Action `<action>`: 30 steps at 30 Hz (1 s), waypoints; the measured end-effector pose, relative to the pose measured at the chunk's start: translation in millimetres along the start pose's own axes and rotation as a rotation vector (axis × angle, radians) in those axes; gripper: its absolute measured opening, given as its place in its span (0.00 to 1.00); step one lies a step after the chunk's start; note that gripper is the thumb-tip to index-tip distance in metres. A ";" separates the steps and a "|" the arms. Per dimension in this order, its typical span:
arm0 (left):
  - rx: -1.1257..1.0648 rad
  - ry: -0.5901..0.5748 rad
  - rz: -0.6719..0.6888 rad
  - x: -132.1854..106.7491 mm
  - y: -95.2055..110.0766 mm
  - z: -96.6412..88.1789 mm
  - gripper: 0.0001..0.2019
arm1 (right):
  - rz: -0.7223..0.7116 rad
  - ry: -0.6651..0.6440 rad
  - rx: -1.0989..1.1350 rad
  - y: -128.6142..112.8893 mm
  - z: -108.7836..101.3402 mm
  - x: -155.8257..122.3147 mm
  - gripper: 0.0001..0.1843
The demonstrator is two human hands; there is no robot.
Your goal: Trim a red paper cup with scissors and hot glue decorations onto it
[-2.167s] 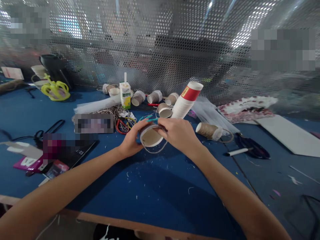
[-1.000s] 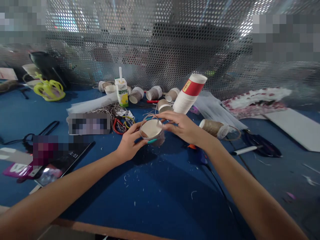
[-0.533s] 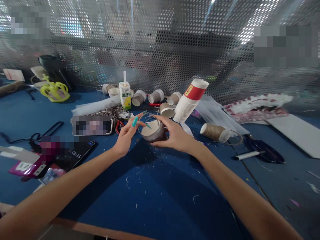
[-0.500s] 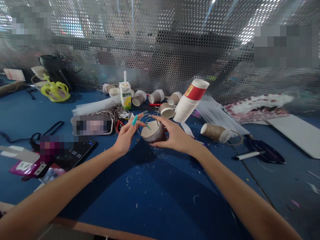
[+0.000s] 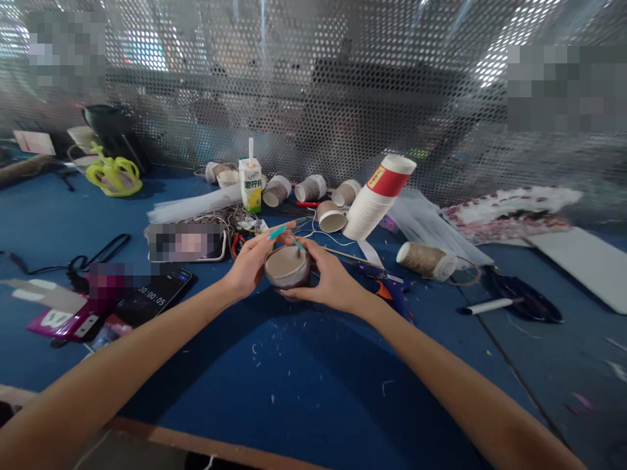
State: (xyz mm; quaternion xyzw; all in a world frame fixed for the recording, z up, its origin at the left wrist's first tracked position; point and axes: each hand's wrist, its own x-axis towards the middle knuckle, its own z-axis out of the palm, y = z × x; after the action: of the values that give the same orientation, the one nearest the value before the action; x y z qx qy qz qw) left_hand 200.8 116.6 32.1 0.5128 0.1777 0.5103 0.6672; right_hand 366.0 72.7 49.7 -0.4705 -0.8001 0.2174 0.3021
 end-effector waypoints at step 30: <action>0.217 -0.881 -0.480 62.8 29.6 21.0 0.16 | 0.105 0.348 0.095 -3.1 18.5 -45.1 0.41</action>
State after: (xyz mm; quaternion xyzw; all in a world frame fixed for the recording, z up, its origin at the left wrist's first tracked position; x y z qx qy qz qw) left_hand 228.1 158.9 84.3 0.6903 0.0443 0.0569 0.7200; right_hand 368.2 30.2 25.6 -0.5272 -0.6990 0.1856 0.4462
